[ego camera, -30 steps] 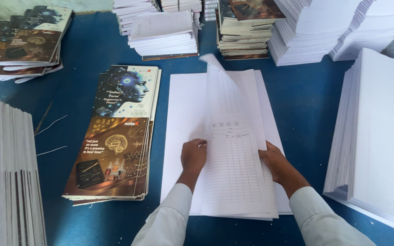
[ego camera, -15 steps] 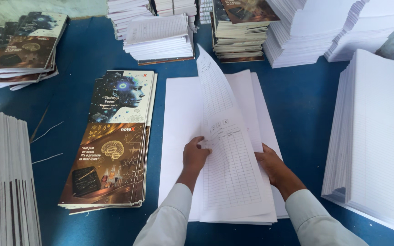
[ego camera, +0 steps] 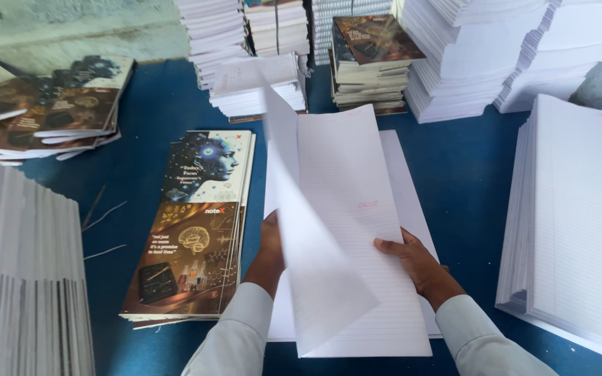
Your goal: The person assembles notebooks by inserting a stack of lined index pages into a printed cover. They repeatedly pick up a cover, place the pages inside, and stack the completed notebook on a pile.
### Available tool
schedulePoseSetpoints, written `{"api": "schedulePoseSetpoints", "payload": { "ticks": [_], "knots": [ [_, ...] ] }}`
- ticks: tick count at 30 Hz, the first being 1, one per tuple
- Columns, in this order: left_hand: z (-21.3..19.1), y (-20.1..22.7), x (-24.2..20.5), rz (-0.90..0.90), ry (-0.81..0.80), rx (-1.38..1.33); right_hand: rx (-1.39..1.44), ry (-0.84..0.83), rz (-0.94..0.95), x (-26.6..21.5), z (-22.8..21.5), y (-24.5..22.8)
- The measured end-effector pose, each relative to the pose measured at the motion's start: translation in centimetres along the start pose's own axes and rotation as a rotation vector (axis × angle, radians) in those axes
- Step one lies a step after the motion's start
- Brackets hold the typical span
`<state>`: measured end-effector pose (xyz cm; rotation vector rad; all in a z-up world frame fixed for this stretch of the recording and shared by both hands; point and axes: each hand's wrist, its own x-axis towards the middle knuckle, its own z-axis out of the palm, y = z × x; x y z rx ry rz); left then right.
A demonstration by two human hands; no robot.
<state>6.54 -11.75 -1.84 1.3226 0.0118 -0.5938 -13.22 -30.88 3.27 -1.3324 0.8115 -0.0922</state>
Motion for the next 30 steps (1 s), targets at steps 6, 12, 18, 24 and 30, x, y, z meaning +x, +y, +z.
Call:
{"api": "schedulePoseSetpoints", "payload": {
  "ticks": [6,12,18,24,30],
  "knots": [
    [-4.3,1.6,-2.3,-0.168,-0.273,-0.154,0.088,-0.069,-0.096,-2.1,0.8,-1.4],
    [-3.9,4.6,-5.6,-0.176,-0.343,-0.183,0.064,-0.091,-0.176,-3.6,1.9,-2.5],
    [-3.1,7.6,-7.2,-0.116,-0.341,-0.171,0.043,-0.099,-0.221,-4.3,2.5,-3.0],
    [-1.3,10.5,-7.4,-0.033,-0.25,-0.103,0.086,-0.143,-0.2,-4.0,2.6,-2.7],
    [1.6,12.6,-7.3,0.087,-0.062,0.125,0.117,-0.17,-0.132,-3.3,2.9,-1.9]
  ]
}}
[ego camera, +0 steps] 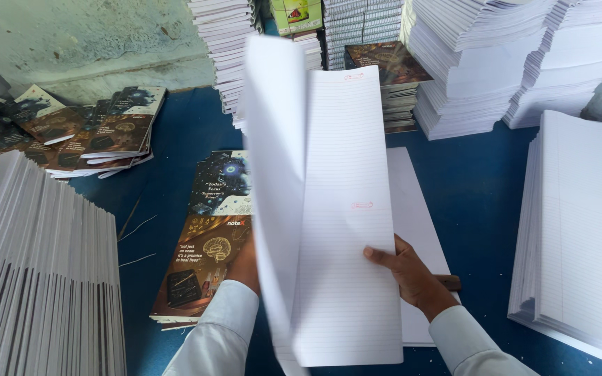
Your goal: The person assembles notebooks by inserting a stack of lined index pages into a printed cover. They repeatedly pick up a cover, place the pages inside, and stack the completed notebook on a pile.
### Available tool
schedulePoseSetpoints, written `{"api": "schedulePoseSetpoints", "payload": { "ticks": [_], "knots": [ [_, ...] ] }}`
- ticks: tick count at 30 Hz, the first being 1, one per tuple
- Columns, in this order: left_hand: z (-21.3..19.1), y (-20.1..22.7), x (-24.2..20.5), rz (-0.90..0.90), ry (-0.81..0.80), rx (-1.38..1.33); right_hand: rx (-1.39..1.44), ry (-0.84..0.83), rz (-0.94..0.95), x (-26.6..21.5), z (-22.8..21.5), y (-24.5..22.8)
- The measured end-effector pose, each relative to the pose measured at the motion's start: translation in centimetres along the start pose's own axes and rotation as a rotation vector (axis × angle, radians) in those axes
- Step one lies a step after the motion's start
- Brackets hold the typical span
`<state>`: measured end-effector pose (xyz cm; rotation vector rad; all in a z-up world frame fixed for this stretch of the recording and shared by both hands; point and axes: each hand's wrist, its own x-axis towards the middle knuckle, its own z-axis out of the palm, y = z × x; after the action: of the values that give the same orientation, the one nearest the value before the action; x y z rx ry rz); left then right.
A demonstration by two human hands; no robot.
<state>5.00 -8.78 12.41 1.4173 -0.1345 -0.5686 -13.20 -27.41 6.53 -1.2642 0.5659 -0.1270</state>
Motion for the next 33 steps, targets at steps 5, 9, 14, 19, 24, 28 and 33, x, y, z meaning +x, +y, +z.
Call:
{"api": "schedulePoseSetpoints", "payload": {
  "ticks": [5,9,14,19,24,28,33],
  "knots": [
    [1.4,-0.1,-1.0,0.123,0.025,0.206,0.002,-0.018,0.058,1.0,0.4,1.7],
    [2.3,0.1,-2.1,0.228,0.02,0.339,0.047,-0.033,0.111,1.6,0.5,2.9],
    [3.0,0.7,-3.4,0.237,0.023,0.284,0.102,0.003,0.082,1.7,0.3,2.5],
    [3.3,0.6,-4.0,0.207,0.018,0.189,0.075,0.083,0.072,1.3,0.4,2.1],
    [2.8,0.7,-4.2,0.012,0.018,0.008,0.081,0.046,0.034,1.9,0.4,2.6],
    [2.0,1.5,-4.4,-0.08,-0.058,-0.039,0.014,0.06,0.009,1.5,0.8,2.2],
    [1.9,2.1,-4.5,0.035,-0.083,0.156,-0.133,-0.017,-0.032,0.5,1.9,1.5]
  ]
}}
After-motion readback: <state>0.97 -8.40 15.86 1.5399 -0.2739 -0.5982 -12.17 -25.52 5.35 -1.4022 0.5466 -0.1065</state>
